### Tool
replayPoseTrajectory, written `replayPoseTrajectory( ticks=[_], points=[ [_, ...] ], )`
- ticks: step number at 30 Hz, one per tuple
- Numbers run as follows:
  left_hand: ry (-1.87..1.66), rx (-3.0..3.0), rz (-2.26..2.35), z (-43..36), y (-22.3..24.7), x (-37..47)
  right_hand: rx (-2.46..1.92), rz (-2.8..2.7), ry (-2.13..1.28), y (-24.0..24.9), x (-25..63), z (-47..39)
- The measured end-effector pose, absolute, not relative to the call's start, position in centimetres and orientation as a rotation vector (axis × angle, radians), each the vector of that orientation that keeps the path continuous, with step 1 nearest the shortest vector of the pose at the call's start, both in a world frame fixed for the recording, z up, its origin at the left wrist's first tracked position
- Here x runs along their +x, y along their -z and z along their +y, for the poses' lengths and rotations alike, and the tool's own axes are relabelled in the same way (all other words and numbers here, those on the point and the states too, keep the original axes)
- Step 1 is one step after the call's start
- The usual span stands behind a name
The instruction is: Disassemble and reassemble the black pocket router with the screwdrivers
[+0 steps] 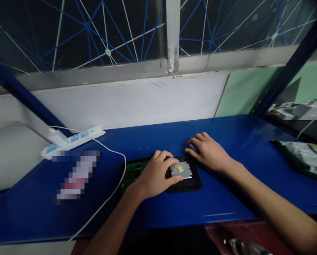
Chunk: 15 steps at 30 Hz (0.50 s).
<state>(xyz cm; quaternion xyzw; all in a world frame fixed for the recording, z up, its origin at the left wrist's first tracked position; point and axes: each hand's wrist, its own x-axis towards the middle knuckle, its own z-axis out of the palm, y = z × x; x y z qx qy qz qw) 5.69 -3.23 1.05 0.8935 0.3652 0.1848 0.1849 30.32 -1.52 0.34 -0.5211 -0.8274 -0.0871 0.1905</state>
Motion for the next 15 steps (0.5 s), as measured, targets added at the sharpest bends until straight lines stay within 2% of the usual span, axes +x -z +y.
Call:
replayPoseTrajectory(
  ticks=[7,15],
  points=[
    [-0.607,2.507,1.037,-3.2,-1.2,5.9,-1.574,-2.378,0.286,0.0,30.1,-1.5],
    [-1.003,2.549,1.274,-2.3,-0.9,5.8,-1.629,-2.352,0.349,0.9,29.7,-1.5]
  ],
)
